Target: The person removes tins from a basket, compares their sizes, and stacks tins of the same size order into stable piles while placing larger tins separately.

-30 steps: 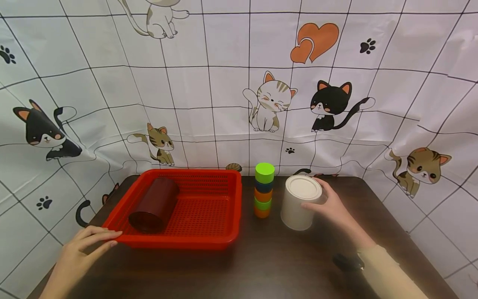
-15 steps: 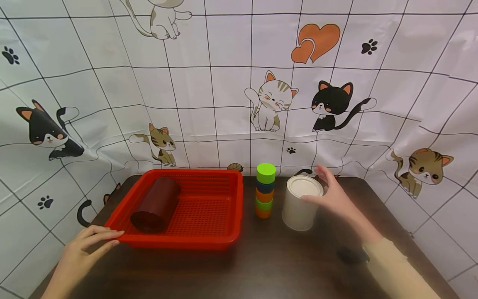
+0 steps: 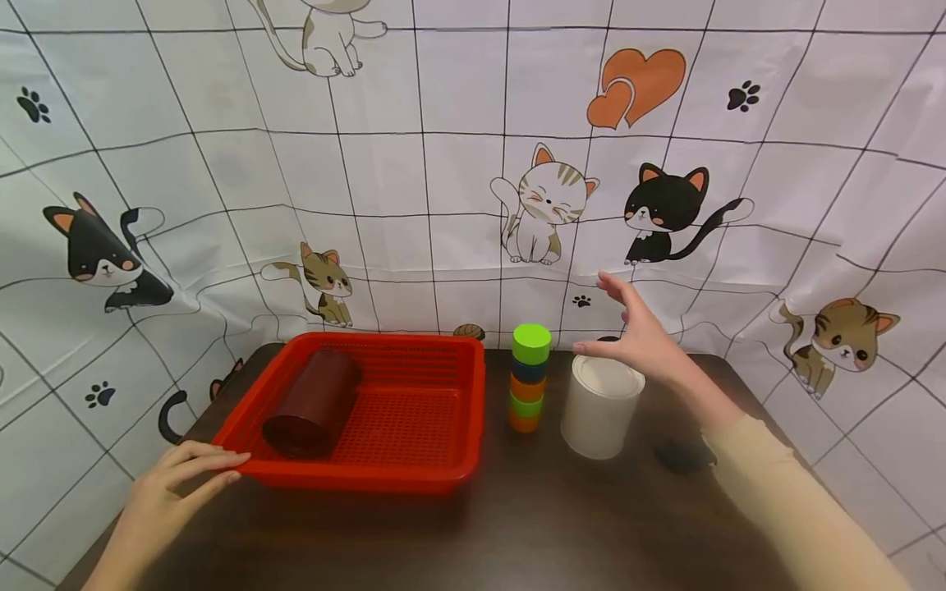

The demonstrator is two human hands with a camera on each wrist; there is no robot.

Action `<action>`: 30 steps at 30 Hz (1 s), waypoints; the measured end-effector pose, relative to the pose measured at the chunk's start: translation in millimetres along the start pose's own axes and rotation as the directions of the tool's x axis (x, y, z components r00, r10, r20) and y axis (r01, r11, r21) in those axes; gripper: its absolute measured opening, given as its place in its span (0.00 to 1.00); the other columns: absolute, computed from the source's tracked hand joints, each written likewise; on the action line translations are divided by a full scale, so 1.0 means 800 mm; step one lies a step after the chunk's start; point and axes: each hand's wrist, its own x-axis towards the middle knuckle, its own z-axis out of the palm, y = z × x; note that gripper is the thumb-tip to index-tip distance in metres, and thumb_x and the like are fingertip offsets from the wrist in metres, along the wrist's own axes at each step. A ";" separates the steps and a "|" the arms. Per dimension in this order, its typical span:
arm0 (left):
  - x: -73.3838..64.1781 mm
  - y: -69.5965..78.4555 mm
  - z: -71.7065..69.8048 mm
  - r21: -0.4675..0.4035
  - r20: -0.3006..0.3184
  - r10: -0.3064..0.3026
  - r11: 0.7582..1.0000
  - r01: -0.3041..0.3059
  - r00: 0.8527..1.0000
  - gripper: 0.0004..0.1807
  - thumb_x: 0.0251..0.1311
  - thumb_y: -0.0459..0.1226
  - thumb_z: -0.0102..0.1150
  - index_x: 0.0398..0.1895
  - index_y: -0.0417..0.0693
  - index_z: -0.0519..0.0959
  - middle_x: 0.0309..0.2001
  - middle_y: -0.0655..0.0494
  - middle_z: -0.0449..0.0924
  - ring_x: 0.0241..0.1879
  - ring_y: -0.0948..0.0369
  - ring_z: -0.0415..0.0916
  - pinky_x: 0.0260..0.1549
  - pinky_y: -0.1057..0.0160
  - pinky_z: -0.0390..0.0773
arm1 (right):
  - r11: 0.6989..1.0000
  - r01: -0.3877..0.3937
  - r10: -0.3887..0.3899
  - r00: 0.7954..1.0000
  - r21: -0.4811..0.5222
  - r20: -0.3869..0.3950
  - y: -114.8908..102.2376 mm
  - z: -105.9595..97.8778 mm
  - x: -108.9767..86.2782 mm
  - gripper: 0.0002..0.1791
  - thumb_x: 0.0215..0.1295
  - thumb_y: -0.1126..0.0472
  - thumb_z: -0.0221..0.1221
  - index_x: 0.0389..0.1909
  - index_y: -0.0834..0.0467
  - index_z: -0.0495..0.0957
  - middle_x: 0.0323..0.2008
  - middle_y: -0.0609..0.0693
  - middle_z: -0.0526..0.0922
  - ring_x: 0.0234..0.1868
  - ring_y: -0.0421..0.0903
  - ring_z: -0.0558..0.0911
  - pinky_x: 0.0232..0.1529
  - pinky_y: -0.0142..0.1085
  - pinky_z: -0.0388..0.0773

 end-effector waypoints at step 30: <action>0.007 -0.028 0.013 -0.066 -0.059 -0.063 0.996 0.059 0.996 0.26 0.33 0.23 0.79 0.37 0.58 0.89 0.40 0.65 0.81 0.46 0.76 0.66 0.45 0.82 0.61 | 0.897 0.415 -0.353 0.880 -0.153 0.317 -0.152 0.183 0.144 0.59 0.49 0.44 0.75 0.78 0.49 0.50 0.76 0.48 0.56 0.77 0.49 0.54 0.75 0.52 0.55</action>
